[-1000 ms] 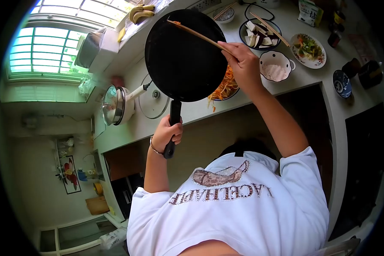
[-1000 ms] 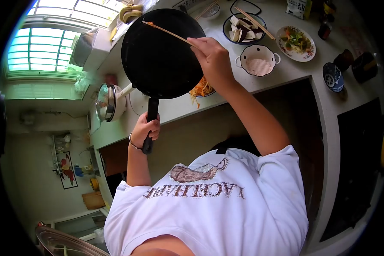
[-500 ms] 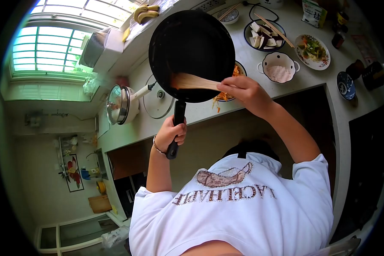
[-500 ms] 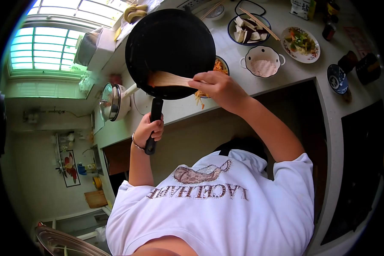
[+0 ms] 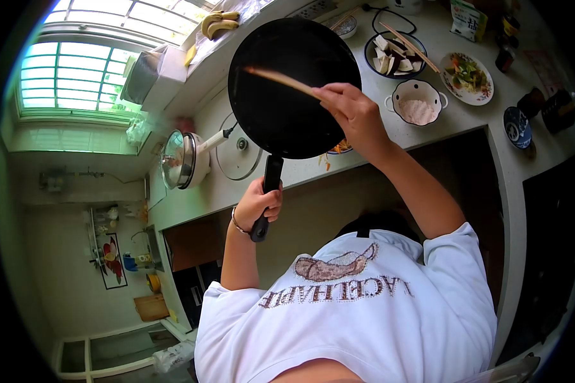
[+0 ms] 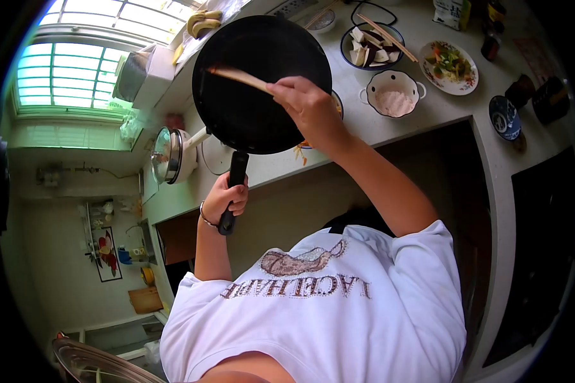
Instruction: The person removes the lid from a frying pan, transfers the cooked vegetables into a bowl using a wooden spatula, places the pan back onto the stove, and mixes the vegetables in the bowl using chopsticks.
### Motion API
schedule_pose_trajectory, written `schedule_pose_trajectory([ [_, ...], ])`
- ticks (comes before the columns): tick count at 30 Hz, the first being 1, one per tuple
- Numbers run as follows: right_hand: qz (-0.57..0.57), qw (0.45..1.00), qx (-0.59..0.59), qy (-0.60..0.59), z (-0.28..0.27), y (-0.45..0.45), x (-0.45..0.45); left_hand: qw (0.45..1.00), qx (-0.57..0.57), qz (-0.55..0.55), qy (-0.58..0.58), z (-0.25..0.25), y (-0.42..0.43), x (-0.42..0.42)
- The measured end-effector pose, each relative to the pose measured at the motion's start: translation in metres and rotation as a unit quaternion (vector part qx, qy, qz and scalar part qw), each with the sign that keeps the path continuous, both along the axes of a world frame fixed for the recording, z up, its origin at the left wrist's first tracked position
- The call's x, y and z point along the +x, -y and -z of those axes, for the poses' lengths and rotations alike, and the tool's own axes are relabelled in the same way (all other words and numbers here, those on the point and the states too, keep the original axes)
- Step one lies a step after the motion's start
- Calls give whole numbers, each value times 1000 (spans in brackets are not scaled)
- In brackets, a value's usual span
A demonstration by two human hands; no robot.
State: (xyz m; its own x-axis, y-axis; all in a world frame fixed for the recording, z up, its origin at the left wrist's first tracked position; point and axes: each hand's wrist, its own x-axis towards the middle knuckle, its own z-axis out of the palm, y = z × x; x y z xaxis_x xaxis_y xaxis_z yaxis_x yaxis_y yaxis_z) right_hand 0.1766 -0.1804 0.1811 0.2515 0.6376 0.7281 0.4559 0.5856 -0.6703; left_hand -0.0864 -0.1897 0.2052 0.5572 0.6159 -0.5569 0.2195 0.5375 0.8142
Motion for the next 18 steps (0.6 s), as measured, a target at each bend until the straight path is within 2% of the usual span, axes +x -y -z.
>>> schedule_pose_trajectory([
  [2,-32,999,8,16,11,7,-1,1000,-6,-4,15,5,-3,-4],
  [5,-61,979,49,190,22,20,17,1000,-9,-8,21,6,-6,-8],
  [8,-30,977,29,211,17,22,32,1000,-1,-8,8,8,-7,-9],
  [10,-20,985,15,172,9,13,26,1000,2,-4,2,7,-6,-8],
  [12,23,979,85,186,1,2,20,1000,2,-1,3,6,-5,-5],
  [16,14,952,74,297,15,6,37,1000,-9,5,-5,5,-6,-6],
  [18,30,952,72,297,21,6,47,1000,-17,5,-3,5,-7,-8],
])
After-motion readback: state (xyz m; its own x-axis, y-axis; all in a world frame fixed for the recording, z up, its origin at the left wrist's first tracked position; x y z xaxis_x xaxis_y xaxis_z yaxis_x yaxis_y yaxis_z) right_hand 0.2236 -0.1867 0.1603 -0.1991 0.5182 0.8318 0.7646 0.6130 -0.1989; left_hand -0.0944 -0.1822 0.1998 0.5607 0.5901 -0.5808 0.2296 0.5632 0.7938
